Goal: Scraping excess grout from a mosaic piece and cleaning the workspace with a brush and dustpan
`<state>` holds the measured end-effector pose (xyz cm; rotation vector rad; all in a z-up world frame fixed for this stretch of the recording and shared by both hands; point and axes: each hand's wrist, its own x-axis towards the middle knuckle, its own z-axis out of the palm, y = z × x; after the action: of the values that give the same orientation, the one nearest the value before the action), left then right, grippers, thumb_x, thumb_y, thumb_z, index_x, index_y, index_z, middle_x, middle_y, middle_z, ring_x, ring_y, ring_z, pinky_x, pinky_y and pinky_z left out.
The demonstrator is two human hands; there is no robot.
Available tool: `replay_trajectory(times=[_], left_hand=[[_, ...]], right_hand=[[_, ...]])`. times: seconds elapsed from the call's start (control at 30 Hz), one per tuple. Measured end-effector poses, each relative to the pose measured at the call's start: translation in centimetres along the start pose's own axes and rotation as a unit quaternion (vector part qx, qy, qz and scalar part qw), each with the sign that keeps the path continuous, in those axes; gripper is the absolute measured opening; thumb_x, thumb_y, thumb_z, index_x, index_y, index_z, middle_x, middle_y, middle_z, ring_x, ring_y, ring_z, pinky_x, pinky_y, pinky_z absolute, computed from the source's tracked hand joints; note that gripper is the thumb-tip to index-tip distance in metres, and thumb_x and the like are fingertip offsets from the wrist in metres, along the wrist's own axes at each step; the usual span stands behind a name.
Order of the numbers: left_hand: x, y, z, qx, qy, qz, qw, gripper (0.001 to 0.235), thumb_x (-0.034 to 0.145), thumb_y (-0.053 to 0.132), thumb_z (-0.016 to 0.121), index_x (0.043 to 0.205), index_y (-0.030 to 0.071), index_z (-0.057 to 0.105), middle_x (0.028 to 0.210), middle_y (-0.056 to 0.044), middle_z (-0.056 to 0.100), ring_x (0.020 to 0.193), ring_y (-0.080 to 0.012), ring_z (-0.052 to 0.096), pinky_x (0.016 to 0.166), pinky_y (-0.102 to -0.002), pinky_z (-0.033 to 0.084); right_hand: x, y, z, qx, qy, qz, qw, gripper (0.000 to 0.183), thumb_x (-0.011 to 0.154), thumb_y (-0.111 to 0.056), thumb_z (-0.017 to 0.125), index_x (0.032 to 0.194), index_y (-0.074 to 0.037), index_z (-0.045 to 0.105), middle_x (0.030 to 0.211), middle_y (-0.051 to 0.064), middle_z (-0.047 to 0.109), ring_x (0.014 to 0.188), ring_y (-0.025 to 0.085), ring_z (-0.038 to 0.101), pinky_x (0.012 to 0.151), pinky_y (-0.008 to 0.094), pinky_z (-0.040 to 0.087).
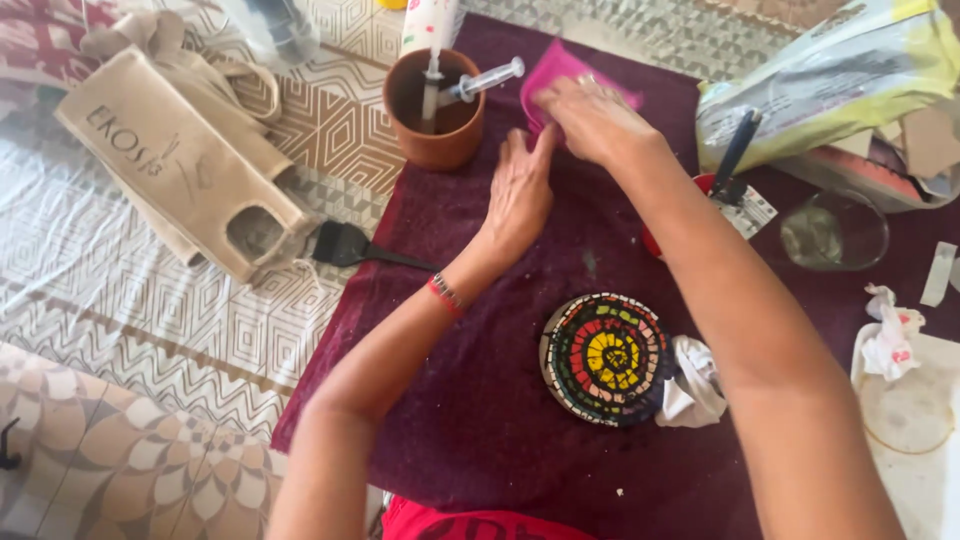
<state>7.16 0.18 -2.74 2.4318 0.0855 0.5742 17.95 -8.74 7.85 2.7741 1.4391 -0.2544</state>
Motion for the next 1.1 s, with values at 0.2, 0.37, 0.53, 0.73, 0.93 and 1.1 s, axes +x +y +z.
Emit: replay_trajectory(times=[0.2, 0.37, 0.53, 0.73, 0.93, 1.1], left_hand=[[-5.8, -0.1, -3.9, -0.147, -0.058, 0.033, 0.987, 0.067, 0.082, -0.005, 0.044, 0.149, 0.0, 0.034, 0.14, -0.025, 0.054, 0.124, -0.042, 0.055, 0.108, -0.048, 0.043], [-9.2, 0.0, -6.5, -0.104, -0.107, 0.056, 0.987, 0.052, 0.091, -0.005, 0.044, 0.142, -0.006, 0.042, 0.117, -0.023, 0.057, 0.11, -0.0427, 0.058, 0.1, -0.049, 0.048], [-11.2, 0.5, -8.8, -0.076, -0.153, 0.028, 0.985, 0.046, 0.096, 0.008, 0.057, 0.14, 0.0, 0.046, 0.116, -0.018, 0.057, 0.105, -0.0412, 0.063, 0.089, -0.053, 0.051], [-11.1, 2.0, -10.3, 0.075, -0.072, 0.029, 0.994, 0.058, 0.087, 0.034, 0.074, 0.135, 0.008, 0.052, 0.118, -0.017, 0.06, 0.101, -0.0403, 0.058, 0.081, -0.054, 0.049], [-5.1, 0.6, -4.6, 0.02, -0.108, 0.399, 0.91, 0.01, 0.098, 0.024, 0.057, 0.098, 0.016, 0.063, 0.098, -0.005, 0.061, 0.088, -0.0273, 0.057, 0.075, -0.045, 0.044], [-1.7, 0.3, 3.7, 0.192, -0.137, 0.413, 0.88, 0.015, 0.09, 0.017, 0.064, 0.081, 0.018, 0.075, 0.098, -0.002, 0.068, 0.084, -0.023, 0.066, 0.061, -0.041, 0.052]], right_hand=[[-5.3, 1.5, 2.5, -0.078, 0.015, 0.064, 0.995, 0.022, 0.094, -0.008, 0.057, 0.112, -0.012, 0.07, 0.102, 0.015, 0.064, 0.084, 0.043, 0.069, 0.067, 0.056, 0.056], [-8.3, 4.3, 3.9, -0.115, 0.189, 0.094, 0.971, 0.015, 0.098, -0.006, 0.061, 0.097, -0.007, 0.075, 0.082, 0.017, 0.065, 0.069, 0.04, 0.07, 0.056, 0.051, 0.057], [-6.6, 1.8, 3.9, -0.095, 0.057, 0.304, 0.946, 0.008, 0.09, 0.002, 0.072, 0.088, -0.002, 0.079, 0.084, 0.02, 0.077, 0.08, 0.037, 0.078, 0.064, 0.046, 0.065], [-5.4, 3.3, 7.4, -0.136, 0.068, 0.287, 0.946, 0.024, 0.089, -0.003, 0.058, 0.091, -0.007, 0.081, 0.088, 0.017, 0.079, 0.084, 0.041, 0.079, 0.065, 0.049, 0.064], [-7.3, 0.1, 4.8, -0.251, 0.091, 0.302, 0.915, 0.019, 0.102, -0.021, 0.066, 0.114, -0.007, 0.069, 0.103, 0.012, 0.072, 0.081, 0.027, 0.077, 0.057, 0.036, 0.063], [-12.3, -3.9, 2.0, -0.061, 0.211, 0.248, 0.944, 0.024, 0.098, -0.002, 0.066, 0.12, 0.005, 0.06, 0.097, 0.026, 0.071, 0.08, 0.045, 0.072, 0.066, 0.051, 0.056]])
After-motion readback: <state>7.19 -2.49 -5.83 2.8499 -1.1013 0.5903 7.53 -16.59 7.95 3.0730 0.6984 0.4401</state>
